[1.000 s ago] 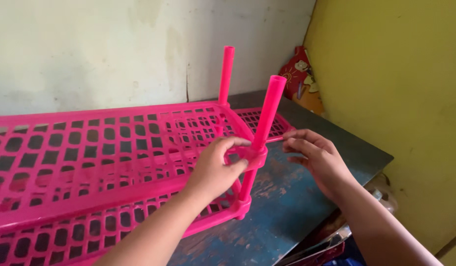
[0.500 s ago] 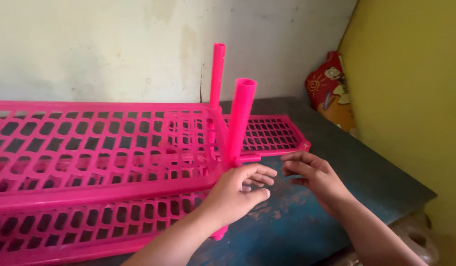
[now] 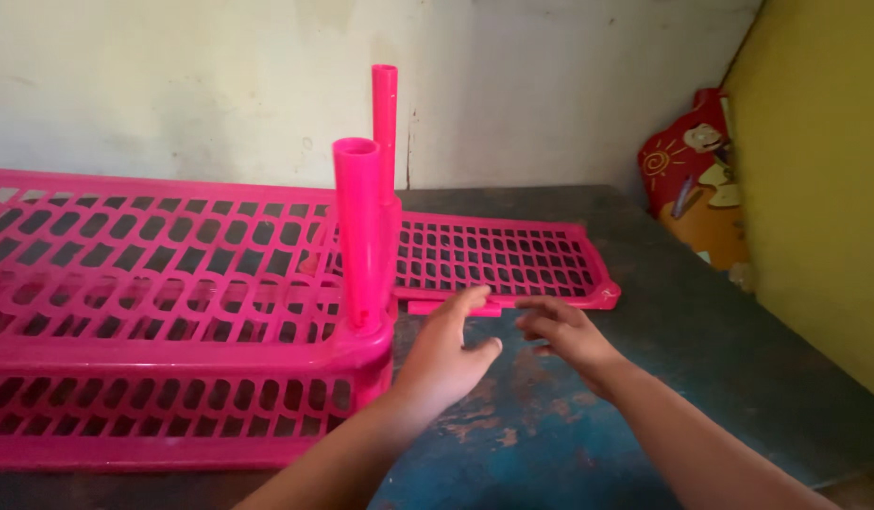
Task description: The person assembles a pink plastic two-tier dish rack by inserting four cylindrical legs into the corner sockets of the top and bottom trays. The person aligns each leg and pushes it into place, completing the assembly of the rack.
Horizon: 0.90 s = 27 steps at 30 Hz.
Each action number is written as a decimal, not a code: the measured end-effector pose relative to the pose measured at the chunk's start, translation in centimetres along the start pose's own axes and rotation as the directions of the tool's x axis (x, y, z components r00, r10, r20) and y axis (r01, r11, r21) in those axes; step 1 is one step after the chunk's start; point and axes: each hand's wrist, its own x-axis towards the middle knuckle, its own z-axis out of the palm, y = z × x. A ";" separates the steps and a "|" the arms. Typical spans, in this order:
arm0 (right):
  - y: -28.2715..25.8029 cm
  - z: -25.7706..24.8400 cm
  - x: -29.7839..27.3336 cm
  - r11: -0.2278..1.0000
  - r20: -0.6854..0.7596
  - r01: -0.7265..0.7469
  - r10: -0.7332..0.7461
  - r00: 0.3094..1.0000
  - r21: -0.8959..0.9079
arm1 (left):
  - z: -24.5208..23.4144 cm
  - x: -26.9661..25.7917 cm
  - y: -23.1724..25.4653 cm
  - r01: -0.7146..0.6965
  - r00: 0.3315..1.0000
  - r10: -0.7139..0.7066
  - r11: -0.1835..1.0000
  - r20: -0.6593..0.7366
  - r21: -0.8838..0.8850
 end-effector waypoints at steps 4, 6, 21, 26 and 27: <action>2.5 -0.7 5.5 0.981 0.035 -0.102 0.109 0.993 -0.165 | 0.8 1.3 -0.5 -0.068 0.991 0.090 0.976 -0.099 0.206; 4.2 -0.8 8.5 0.976 0.093 -0.067 0.088 0.992 -0.208 | 0.8 1.8 -0.4 -0.073 0.991 0.098 0.968 -0.093 0.242; 19.9 0.2 28.5 0.829 0.211 0.316 -0.243 0.947 -0.462 | 0.4 1.5 -1.8 0.045 0.997 -0.025 0.961 -0.078 0.273; 21.2 1.3 29.1 0.866 0.145 0.048 0.029 0.989 -0.497 | -0.1 0.7 -1.8 0.050 0.993 -0.028 0.978 -0.111 0.202; 20.9 1.4 28.6 0.792 0.129 0.099 -0.026 0.991 -0.602 | -0.3 0.6 -1.7 0.062 0.994 -0.043 0.979 -0.100 0.195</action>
